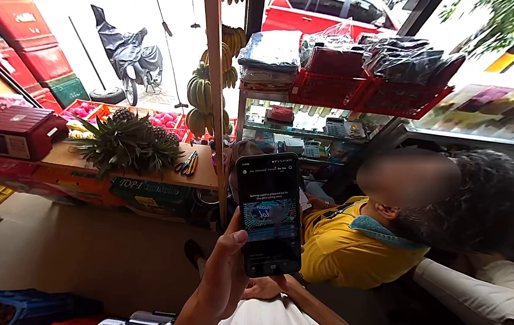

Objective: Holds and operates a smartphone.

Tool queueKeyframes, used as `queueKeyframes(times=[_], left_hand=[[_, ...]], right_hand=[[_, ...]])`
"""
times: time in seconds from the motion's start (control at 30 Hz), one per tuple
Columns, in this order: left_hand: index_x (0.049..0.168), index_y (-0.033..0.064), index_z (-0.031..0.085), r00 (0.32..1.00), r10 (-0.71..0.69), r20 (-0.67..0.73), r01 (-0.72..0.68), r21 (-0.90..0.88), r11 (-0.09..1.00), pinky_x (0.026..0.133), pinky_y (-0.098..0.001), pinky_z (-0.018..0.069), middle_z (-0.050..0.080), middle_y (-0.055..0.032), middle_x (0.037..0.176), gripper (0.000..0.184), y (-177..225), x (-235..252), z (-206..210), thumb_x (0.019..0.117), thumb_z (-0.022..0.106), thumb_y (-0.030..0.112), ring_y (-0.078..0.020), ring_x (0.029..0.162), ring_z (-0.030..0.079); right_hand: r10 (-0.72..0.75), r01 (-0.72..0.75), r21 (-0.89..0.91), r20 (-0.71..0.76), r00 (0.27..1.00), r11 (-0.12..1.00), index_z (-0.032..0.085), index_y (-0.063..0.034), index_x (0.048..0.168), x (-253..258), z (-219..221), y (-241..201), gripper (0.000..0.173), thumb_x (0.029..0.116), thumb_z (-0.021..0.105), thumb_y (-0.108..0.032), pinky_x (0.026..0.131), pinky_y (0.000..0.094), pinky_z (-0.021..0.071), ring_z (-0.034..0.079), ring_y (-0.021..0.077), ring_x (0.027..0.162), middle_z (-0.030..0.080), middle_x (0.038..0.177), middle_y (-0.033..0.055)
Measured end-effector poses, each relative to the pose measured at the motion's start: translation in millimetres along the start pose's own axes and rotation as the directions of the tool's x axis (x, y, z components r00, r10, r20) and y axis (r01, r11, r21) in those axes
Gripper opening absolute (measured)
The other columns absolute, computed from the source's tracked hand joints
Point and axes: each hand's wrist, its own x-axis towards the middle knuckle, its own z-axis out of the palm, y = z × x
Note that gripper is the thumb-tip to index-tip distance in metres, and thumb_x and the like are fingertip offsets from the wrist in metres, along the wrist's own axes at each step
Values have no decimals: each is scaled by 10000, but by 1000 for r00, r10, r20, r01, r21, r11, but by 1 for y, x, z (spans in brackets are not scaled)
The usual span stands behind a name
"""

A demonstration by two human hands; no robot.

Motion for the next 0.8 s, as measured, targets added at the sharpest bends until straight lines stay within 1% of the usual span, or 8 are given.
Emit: queueKeyframes(times=[0.1, 0.17, 0.3, 0.4, 0.53, 0.6, 0.73, 0.8], left_hand=[[1558, 204, 244, 1000, -3, -1, 3, -16, 1000, 776, -493, 625, 600, -177, 1342, 830, -1, 0, -1, 899, 662, 486, -373, 1123, 669], [1557, 211, 246, 1000, -6, -2, 6, -22, 1000, 769, -492, 623, 596, -177, 1346, 829, -1, 0, -1, 894, 666, 481, -377, 1127, 665], [1576, 196, 211, 1000, 6, 3, -5, -23, 1000, 784, -497, 625, 589, -187, 1354, 846, -1, 0, -2, 910, 652, 475, -378, 1126, 667], [1578, 196, 222, 1000, 6, 12, -6, -19, 1000, 793, -496, 622, 588, -189, 1358, 828, -2, 0, -3, 918, 643, 467, -375, 1127, 667], [1575, 191, 216, 1000, 0, 5, 0, -23, 1000, 784, -494, 624, 589, -186, 1359, 840, -1, 0, -1, 911, 651, 469, -377, 1126, 668], [1580, 192, 197, 1000, -5, 1, 5, -12, 1000, 768, -484, 630, 592, -181, 1355, 856, -1, 1, -1, 909, 649, 473, -370, 1119, 673], [1576, 198, 213, 1000, -6, 11, 6, -15, 1000, 776, -500, 623, 584, -198, 1359, 832, -2, 1, -2, 917, 636, 479, -390, 1130, 663], [1579, 198, 209, 1000, -5, 10, 5, -10, 1000, 786, -500, 623, 585, -193, 1361, 833, -2, 1, -2, 920, 635, 477, -384, 1135, 663]], right_hand=[[-4, 4, -15, -6, 1000, 1000, 660, 41, 1024, -1, 0, -3, 467, 1045, 538, -409, 817, 489, 477, 616, 273, 843, 648, 878, 188], [0, 0, -15, -4, 1000, 1000, 661, 45, 1077, -2, 0, -4, 473, 1046, 536, -410, 867, 503, 477, 630, 293, 904, 665, 941, 208], [13, -13, -22, 4, 1000, 1000, 662, 40, 1132, -2, 1, -3, 497, 1050, 519, -429, 913, 521, 471, 643, 314, 967, 676, 992, 222], [-27, 27, -3, -26, 999, 1000, 667, 17, 1071, 6, 8, 16, 505, 1041, 523, -467, 835, 505, 486, 641, 282, 885, 665, 905, 185], [6, -7, -17, -8, 1000, 1000, 664, 48, 1123, -4, 1, -4, 485, 1048, 530, -413, 920, 515, 470, 642, 314, 979, 679, 1000, 224], [-4, 4, -15, -12, 1000, 1000, 661, 41, 1117, -3, 2, 0, 485, 1049, 527, -420, 914, 498, 476, 645, 297, 968, 679, 990, 213], [-10, 10, -14, -11, 1000, 1000, 663, 36, 1093, 0, 4, 6, 499, 1047, 517, -439, 898, 514, 475, 643, 303, 951, 673, 962, 210], [-18, 18, 0, -19, 1000, 1000, 665, 21, 1078, 4, 7, 15, 512, 1041, 518, -468, 861, 511, 483, 641, 285, 902, 667, 917, 189]])
